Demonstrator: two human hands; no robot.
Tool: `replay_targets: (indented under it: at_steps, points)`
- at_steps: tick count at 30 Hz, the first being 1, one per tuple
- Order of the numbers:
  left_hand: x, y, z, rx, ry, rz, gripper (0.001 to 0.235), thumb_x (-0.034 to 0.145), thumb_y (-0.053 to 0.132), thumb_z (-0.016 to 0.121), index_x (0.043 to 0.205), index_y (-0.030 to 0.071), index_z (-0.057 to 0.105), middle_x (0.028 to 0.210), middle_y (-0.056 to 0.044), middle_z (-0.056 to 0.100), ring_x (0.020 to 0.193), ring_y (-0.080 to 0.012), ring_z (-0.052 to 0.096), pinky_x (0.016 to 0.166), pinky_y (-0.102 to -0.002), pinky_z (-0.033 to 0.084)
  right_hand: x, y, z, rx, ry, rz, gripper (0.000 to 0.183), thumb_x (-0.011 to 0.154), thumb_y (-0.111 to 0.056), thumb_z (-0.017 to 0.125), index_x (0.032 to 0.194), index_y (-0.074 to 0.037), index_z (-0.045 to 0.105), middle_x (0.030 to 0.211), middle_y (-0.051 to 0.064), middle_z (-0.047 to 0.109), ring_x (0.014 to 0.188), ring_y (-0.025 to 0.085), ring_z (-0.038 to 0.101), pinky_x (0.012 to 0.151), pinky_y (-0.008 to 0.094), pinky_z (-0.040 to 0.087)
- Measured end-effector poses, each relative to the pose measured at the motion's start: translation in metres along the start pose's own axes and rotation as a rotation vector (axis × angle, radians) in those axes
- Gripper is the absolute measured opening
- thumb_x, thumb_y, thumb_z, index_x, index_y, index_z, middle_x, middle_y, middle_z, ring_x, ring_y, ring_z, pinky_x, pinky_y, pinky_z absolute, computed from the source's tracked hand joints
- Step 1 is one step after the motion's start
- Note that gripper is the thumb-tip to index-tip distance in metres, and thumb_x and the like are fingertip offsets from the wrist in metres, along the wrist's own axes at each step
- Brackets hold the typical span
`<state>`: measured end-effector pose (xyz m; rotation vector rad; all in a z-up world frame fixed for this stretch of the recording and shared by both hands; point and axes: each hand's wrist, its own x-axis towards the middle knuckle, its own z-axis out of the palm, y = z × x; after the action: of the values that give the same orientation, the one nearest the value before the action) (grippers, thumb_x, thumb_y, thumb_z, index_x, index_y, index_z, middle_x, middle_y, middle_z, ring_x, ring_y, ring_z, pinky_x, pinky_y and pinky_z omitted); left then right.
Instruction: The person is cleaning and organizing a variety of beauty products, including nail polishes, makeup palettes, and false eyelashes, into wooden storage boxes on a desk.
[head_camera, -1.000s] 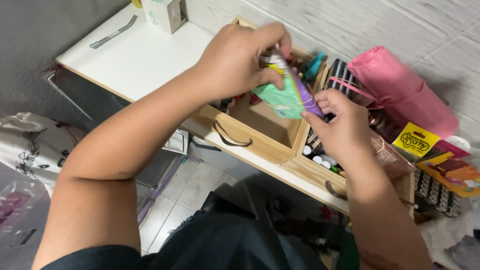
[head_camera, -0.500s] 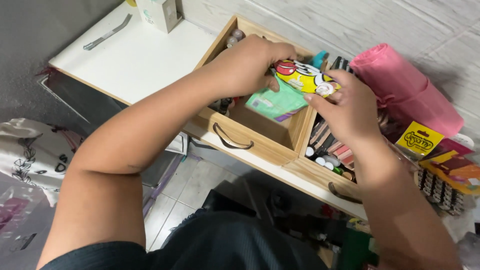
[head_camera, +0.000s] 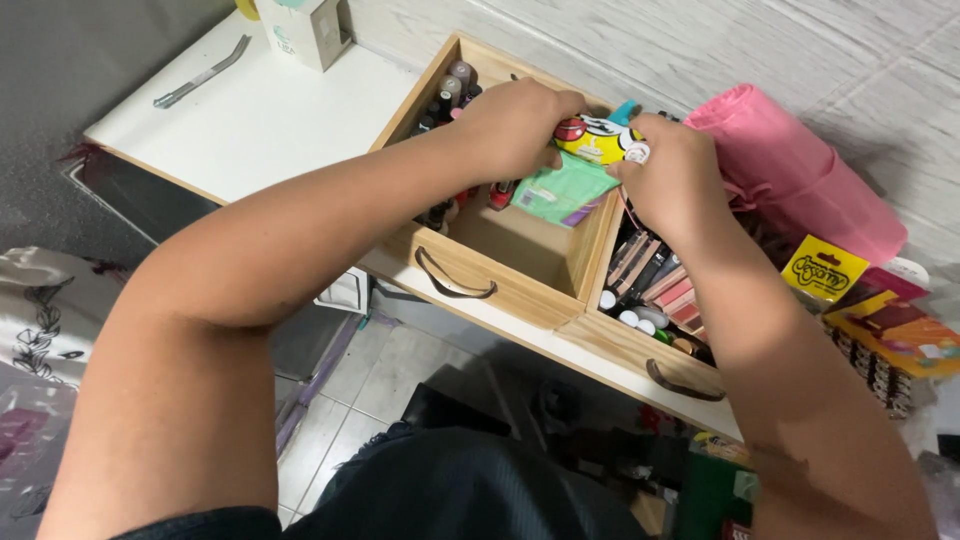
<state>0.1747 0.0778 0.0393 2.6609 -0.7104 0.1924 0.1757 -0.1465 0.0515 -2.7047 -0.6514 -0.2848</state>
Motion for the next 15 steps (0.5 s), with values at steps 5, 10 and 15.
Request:
replay_targets:
  at_steps: [5,10,15]
  points:
    - [0.022,-0.018,0.025,0.181,0.118,0.07,0.059,0.071,0.023,0.089,0.121,0.008,0.061,0.098,-0.015,0.063,0.084,-0.042,0.066,0.059,-0.054,0.053,0.013,0.019,0.015,-0.353,0.117,-0.168,0.039,0.078,-0.028,0.095,0.09,-0.001,0.07,0.089,0.021,0.067,0.086,0.042,0.061,0.073,0.052,0.047]
    - [0.025,-0.017,0.035,0.306,0.157,0.089,0.07,0.063,0.026,0.089,0.121,0.003,0.056,0.103,-0.019,0.065,0.091,-0.0416,0.064,0.072,-0.052,0.053,-0.006,-0.008,-0.007,-0.286,0.094,-0.19,0.043,0.077,-0.011,0.09,0.111,0.003,0.068,0.093,0.025,0.069,0.089,0.047,0.063,0.077,0.055,0.049]
    - [0.019,-0.011,0.014,0.224,0.098,0.008,0.113,0.07,0.042,0.095,0.153,0.0,0.032,0.128,-0.024,0.058,0.115,-0.0455,0.057,0.092,-0.055,0.046,-0.063,-0.041,-0.037,-0.249,0.251,-0.339,0.027,0.099,-0.011,0.079,0.111,0.008,0.063,0.101,0.023,0.061,0.098,0.041,0.056,0.083,0.049,0.048]
